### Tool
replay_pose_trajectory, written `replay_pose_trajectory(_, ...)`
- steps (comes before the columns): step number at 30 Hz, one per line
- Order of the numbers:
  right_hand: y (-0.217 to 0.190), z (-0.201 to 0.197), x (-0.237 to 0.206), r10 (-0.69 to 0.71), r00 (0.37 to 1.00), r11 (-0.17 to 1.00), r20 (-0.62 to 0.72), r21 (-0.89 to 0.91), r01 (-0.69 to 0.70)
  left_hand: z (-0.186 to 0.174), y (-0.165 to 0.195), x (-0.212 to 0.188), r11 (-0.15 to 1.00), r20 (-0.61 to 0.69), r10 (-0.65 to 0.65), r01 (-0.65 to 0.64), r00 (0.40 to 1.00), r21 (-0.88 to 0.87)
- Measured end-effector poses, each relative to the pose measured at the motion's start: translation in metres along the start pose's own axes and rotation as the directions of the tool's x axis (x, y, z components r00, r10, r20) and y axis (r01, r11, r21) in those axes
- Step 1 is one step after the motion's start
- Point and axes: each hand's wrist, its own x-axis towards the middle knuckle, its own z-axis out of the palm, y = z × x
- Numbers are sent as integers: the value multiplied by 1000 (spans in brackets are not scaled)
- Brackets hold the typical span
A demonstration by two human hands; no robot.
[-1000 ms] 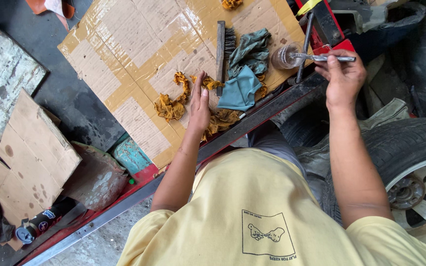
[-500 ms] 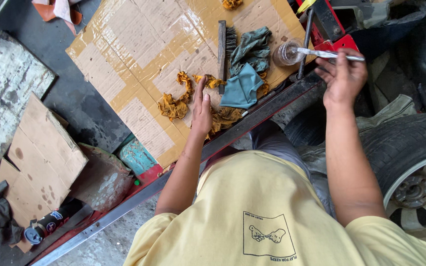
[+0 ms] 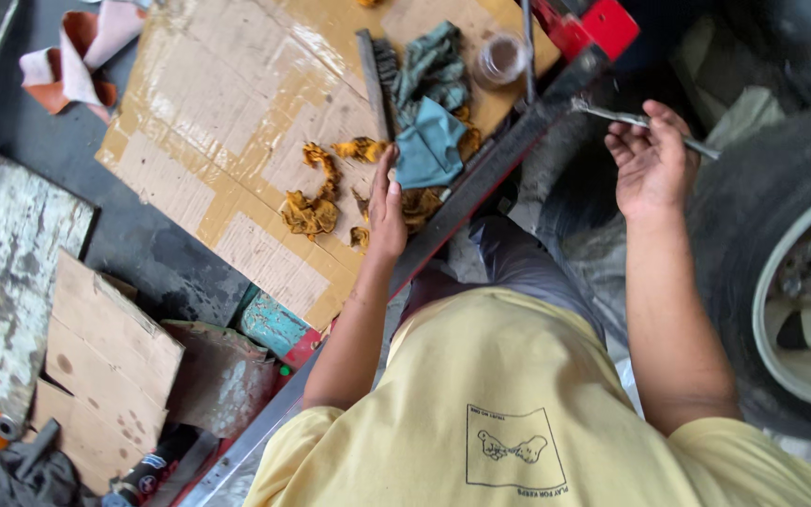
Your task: The person cleans a car wheel rim on a vehicle. They scrub the rim spokes and hub with a wire brush, wipe the rim with a cloth, dip a small brush into a jar of polish or cleaner, and apply it to the rim, repeating wiping and scrubbing over the wheel surface.
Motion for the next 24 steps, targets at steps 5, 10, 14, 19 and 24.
replay_pose_trajectory(5,-17,-25,-47,37,994,997,-103,-67,-45,19,13,13,994,90,59,-50,994,-93)
replay_pose_trajectory(10,-30,-64,-88,-110,993,993,-38,-50,109,52,38,20,986,174,122,-99,977,-137)
replay_pose_trajectory(14,-38,-109,-118,-269,945,962,-183,-87,257,91,52,26,980,296,195,-175,935,-93)
replay_pose_trajectory(19,-61,-175,-169,-447,849,895,-282,-143,423,163,67,13,975,417,211,-157,884,-160)
replay_pose_trajectory(24,-92,-254,-208,-461,752,876,-470,-106,471,229,84,-17,973,470,231,-207,852,-103)
